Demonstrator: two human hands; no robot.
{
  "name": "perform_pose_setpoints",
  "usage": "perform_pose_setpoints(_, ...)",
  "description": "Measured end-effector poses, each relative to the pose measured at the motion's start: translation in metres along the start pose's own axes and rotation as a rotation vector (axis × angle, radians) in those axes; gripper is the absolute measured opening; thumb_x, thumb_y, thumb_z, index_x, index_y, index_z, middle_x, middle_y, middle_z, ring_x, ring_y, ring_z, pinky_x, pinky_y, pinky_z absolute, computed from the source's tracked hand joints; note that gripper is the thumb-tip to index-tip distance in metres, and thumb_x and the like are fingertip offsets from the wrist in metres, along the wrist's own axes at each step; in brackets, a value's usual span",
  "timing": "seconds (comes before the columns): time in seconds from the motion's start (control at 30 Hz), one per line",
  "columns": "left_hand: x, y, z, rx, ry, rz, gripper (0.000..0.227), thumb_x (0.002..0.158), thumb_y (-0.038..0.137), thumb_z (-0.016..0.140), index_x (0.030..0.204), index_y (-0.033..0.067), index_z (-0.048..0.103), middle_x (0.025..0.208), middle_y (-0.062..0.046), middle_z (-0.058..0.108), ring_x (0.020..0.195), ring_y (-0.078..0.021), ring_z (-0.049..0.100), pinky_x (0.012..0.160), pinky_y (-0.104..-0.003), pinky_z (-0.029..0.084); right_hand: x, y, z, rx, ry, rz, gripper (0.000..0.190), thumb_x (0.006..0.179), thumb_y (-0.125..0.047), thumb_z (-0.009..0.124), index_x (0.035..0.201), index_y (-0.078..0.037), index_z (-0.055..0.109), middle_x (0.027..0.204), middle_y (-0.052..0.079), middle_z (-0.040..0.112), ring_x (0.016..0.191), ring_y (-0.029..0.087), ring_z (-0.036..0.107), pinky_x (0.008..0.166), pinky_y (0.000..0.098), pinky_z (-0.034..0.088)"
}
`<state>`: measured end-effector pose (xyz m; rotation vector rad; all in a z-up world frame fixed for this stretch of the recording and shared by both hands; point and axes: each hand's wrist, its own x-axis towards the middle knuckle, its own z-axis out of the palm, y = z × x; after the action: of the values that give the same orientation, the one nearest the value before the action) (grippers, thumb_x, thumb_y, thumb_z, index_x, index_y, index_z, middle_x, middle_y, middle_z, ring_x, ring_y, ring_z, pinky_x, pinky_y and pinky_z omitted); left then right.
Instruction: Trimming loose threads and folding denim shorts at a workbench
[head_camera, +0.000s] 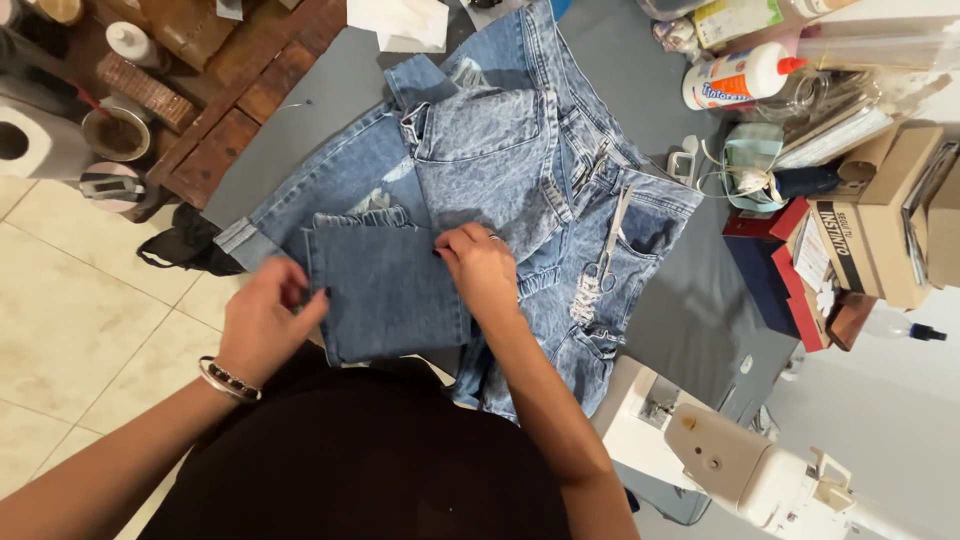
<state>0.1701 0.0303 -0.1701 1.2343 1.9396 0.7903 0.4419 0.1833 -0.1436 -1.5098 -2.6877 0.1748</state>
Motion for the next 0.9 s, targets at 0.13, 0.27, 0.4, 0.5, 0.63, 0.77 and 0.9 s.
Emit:
perform_pose_setpoints(0.13,0.014,0.032,-0.005,0.119,0.058,0.144,0.033,0.086,0.030,0.081,0.108,0.0202,0.059,0.071,0.001,0.062,0.069,-0.0246,0.070,0.067,-0.038,0.056,0.000,0.000,0.007,-0.174,0.065,-0.110,0.010,0.096,-0.037,0.065,0.097,-0.028,0.066,0.093,-0.003,0.063,0.082,0.021,0.068,0.076,0.0352,0.055)
perform_pose_setpoints(0.27,0.040,0.077,0.024,0.126,-0.072,0.601,0.036,0.085,0.019,0.072,0.121,0.0162,0.067,0.104,-0.006,0.072,0.096,-0.0282,0.073,0.082,-0.040,0.058,0.000,-0.009,0.001,-0.222,0.100,-0.190,0.009,0.096,-0.032,0.063,0.099,-0.024,0.063,0.091,-0.001,0.061,0.083,0.020,0.067,0.076,0.0338,0.055)
perform_pose_setpoints(0.4,0.062,0.082,0.057,0.001,-0.253,0.411,0.055,0.078,0.024,0.072,0.133,0.0176,0.065,0.114,-0.009,0.073,0.105,-0.0330,0.071,0.090,-0.047,0.057,-0.012,-0.019,0.002,0.142,0.240,-0.152,0.009,0.100,-0.033,0.065,0.102,-0.024,0.064,0.097,-0.003,0.062,0.092,0.018,0.067,0.082,0.0322,0.054)
perform_pose_setpoints(0.5,0.066,0.093,0.030,-0.079,-0.319,0.464,0.052,0.075,0.012,0.067,0.127,0.0052,0.068,0.111,-0.022,0.074,0.104,-0.0416,0.070,0.091,-0.053,0.055,-0.022,-0.035,-0.024,0.576,0.229,-0.058,0.007,0.102,-0.027,0.062,0.099,-0.022,0.067,0.098,-0.005,0.068,0.095,0.019,0.069,0.084,0.0311,0.055)
perform_pose_setpoints(0.63,0.116,0.069,0.002,0.036,-0.093,0.510,0.038,0.083,0.009,0.070,0.120,0.0146,0.074,0.107,-0.014,0.074,0.101,-0.0377,0.072,0.085,-0.046,0.057,-0.029,-0.042,-0.052,0.791,0.207,0.104,0.006,0.098,-0.015,0.067,0.103,-0.019,0.069,0.094,0.000,0.074,0.086,0.023,0.072,0.079,0.0335,0.058)
perform_pose_setpoints(0.77,0.189,0.016,-0.020,0.487,0.144,0.461,0.029,0.091,0.026,0.076,0.121,0.0250,0.073,0.108,-0.003,0.068,0.096,-0.0294,0.071,0.081,-0.043,0.059,0.002,-0.057,-0.075,0.995,0.212,0.214,0.010,0.096,-0.007,0.071,0.104,-0.010,0.067,0.094,0.010,0.078,0.086,0.024,0.077,0.074,0.0348,0.061)
perform_pose_setpoints(0.9,0.221,-0.013,-0.028,0.674,0.166,0.410,0.026,0.089,0.036,0.081,0.113,0.0313,0.071,0.104,0.004,0.065,0.091,-0.0247,0.072,0.075,-0.039,0.061,0.071,-0.079,-0.076,1.102,0.160,0.165,0.016,0.092,-0.002,0.072,0.107,-0.006,0.073,0.091,0.019,0.076,0.087,0.033,0.076,0.070,0.0416,0.064)
